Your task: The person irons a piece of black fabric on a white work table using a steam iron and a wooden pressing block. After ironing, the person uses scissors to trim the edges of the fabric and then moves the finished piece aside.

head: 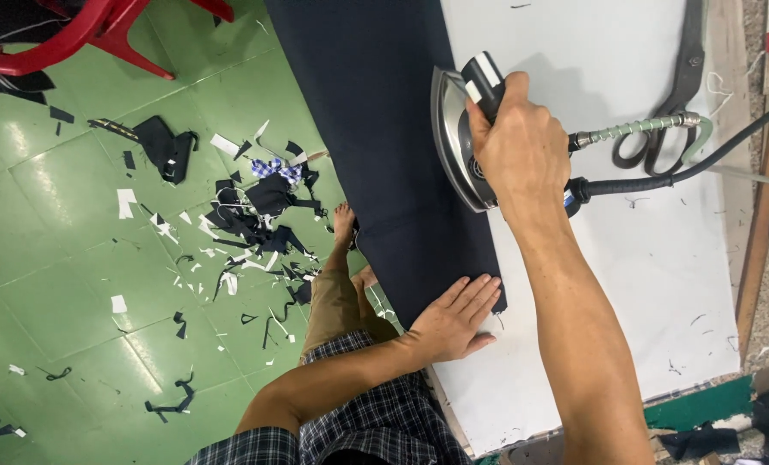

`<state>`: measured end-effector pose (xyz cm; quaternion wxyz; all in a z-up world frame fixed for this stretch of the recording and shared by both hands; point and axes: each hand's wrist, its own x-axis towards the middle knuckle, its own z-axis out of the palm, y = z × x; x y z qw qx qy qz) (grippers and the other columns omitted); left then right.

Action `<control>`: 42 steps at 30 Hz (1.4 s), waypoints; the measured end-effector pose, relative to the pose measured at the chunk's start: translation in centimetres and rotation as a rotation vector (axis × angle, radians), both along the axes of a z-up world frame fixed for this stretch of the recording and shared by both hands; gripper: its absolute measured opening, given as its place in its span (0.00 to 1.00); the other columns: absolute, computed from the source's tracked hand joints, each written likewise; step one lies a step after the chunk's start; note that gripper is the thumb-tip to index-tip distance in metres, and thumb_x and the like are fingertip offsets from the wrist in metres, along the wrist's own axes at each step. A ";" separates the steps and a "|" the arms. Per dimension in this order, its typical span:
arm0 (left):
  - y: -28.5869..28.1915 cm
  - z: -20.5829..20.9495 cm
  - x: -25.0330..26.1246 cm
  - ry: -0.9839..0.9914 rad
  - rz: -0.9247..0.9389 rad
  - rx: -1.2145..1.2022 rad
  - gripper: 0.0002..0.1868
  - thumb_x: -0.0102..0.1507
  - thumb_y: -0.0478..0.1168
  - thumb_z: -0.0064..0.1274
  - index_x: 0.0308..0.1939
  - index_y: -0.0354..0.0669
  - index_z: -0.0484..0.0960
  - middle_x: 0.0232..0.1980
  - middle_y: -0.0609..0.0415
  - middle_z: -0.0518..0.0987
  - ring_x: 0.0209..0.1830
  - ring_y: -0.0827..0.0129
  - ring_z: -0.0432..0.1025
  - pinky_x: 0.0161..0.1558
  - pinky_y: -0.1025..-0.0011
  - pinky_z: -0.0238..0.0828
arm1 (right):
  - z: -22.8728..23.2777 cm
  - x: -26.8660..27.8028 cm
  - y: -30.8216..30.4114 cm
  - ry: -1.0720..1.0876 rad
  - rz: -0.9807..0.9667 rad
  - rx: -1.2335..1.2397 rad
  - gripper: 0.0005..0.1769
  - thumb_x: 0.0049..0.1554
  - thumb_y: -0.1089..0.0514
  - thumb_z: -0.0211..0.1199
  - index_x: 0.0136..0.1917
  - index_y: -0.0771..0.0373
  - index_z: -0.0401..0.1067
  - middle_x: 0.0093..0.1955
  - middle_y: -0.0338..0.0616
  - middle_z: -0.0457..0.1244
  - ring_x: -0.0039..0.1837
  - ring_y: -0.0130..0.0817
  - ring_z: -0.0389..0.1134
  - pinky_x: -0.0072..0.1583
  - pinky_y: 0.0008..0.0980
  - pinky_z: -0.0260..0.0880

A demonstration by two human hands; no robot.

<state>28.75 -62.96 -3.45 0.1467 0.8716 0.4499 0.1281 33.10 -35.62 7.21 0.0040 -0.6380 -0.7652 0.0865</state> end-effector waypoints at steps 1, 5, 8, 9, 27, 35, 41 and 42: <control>0.0 -0.1 0.0 0.003 0.002 0.001 0.40 0.72 0.64 0.33 0.77 0.37 0.65 0.82 0.45 0.59 0.84 0.57 0.51 0.83 0.57 0.44 | -0.1 -0.2 0.2 0.003 0.002 0.001 0.27 0.71 0.38 0.62 0.55 0.65 0.60 0.25 0.48 0.62 0.26 0.58 0.66 0.29 0.51 0.69; 0.1 -0.2 0.0 -0.004 0.000 0.006 0.40 0.71 0.64 0.36 0.76 0.36 0.66 0.82 0.44 0.59 0.84 0.57 0.51 0.83 0.57 0.43 | -0.4 -0.5 0.8 0.032 -0.065 -0.042 0.27 0.72 0.39 0.61 0.55 0.65 0.59 0.26 0.49 0.62 0.27 0.58 0.66 0.29 0.52 0.69; 0.3 0.0 -0.1 0.002 -0.001 0.022 0.40 0.71 0.64 0.36 0.76 0.36 0.67 0.81 0.44 0.59 0.84 0.57 0.51 0.83 0.57 0.43 | -0.3 -0.5 0.6 0.072 -0.107 -0.051 0.26 0.71 0.41 0.62 0.55 0.65 0.58 0.27 0.49 0.62 0.28 0.57 0.66 0.30 0.52 0.69; 0.2 0.1 -0.2 0.019 0.001 0.033 0.40 0.71 0.65 0.36 0.75 0.37 0.68 0.81 0.45 0.60 0.84 0.57 0.51 0.83 0.58 0.42 | -0.3 -0.5 0.4 0.097 -0.134 -0.061 0.25 0.71 0.42 0.62 0.54 0.66 0.58 0.27 0.48 0.62 0.28 0.55 0.66 0.30 0.50 0.69; -1.9 -3.3 -0.2 -0.248 -0.014 0.296 0.32 0.67 0.56 0.47 0.66 0.35 0.77 0.71 0.41 0.74 0.76 0.55 0.65 0.79 0.55 0.53 | 3.0 3.0 -8.9 0.170 -0.171 -0.113 0.17 0.67 0.47 0.56 0.53 0.65 0.63 0.35 0.62 0.67 0.39 0.61 0.74 0.39 0.54 0.77; -5.8 -2.6 -4.6 -0.386 -0.151 0.372 0.19 0.64 0.46 0.56 0.53 0.35 0.84 0.67 0.41 0.77 0.72 0.50 0.69 0.75 0.52 0.58 | 2.3 5.7 -13.7 0.166 -0.233 -0.188 0.19 0.66 0.43 0.53 0.52 0.62 0.61 0.36 0.60 0.68 0.42 0.61 0.75 0.43 0.56 0.77; -6.2 -2.3 -10.1 -0.269 -0.146 0.309 0.18 0.65 0.45 0.56 0.55 0.39 0.83 0.71 0.43 0.74 0.77 0.50 0.63 0.77 0.51 0.51 | 2.9 7.1 -17.3 0.186 -0.262 -0.189 0.18 0.65 0.44 0.54 0.51 0.62 0.62 0.37 0.61 0.69 0.43 0.60 0.75 0.44 0.55 0.77; -6.1 -2.2 -11.0 -0.267 -0.131 0.312 0.18 0.66 0.44 0.55 0.57 0.38 0.82 0.72 0.44 0.74 0.75 0.50 0.65 0.76 0.52 0.53 | 2.8 7.3 -17.8 0.182 -0.254 -0.194 0.18 0.65 0.44 0.55 0.51 0.62 0.62 0.37 0.60 0.69 0.42 0.59 0.75 0.44 0.55 0.77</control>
